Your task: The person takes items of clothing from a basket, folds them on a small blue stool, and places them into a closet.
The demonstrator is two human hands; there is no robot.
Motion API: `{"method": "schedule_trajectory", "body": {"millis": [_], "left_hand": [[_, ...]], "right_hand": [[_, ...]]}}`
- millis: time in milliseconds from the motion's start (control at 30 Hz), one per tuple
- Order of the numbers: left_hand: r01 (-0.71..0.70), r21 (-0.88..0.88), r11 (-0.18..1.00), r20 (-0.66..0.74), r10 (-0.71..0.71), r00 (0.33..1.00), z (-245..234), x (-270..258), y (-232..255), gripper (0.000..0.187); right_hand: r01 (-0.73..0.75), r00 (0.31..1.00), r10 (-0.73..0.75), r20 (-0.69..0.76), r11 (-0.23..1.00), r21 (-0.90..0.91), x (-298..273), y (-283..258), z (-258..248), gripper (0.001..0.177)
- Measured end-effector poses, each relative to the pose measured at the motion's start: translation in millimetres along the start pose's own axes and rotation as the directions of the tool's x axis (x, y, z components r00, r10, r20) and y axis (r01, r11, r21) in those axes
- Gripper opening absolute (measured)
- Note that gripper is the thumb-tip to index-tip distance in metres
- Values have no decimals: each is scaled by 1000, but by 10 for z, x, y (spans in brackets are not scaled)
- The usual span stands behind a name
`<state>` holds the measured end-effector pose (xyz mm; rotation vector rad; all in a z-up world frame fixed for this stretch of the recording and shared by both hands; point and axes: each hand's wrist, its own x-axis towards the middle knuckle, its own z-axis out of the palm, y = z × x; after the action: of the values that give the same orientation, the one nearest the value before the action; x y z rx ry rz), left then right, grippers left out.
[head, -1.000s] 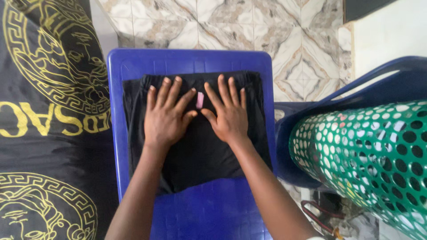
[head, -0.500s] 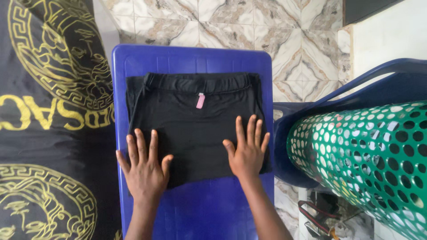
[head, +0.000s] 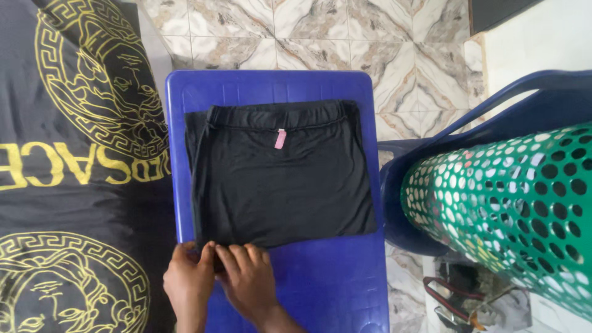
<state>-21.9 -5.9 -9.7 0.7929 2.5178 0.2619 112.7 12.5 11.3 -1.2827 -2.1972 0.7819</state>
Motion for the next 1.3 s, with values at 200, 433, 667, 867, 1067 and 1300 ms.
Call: {"method": "schedule_trajectory", "body": {"millis": [200, 433, 667, 867, 1067, 1300], "left_hand": [[320, -434, 842, 465, -95, 880, 36, 114, -250, 45], [5, -213, 977, 97, 16, 995, -118, 489, 356, 75], [-25, -257, 966, 52, 40, 998, -502, 658, 251, 42], [-351, 118, 929, -197, 368, 909, -865, 388, 742, 47], [-404, -70, 912, -94, 397, 913, -249, 31, 1952, 30], [-491, -63, 869, -47, 489, 871, 744, -121, 2465, 24]], "right_hand": [[52, 997, -52, 53, 999, 1, -36, 96, -82, 13], [88, 974, -126, 190, 976, 200, -612, 29, 151, 27], [-387, 773, 108, 625, 861, 330, -1500, 299, 1126, 33], [-745, 635, 501, 588, 599, 294, -2210, 583, 962, 40], [-666, 615, 777, 132, 423, 614, -2575, 922, 466, 48], [-630, 394, 914, 100, 189, 753, -2071, 1229, -201, 60]]}}
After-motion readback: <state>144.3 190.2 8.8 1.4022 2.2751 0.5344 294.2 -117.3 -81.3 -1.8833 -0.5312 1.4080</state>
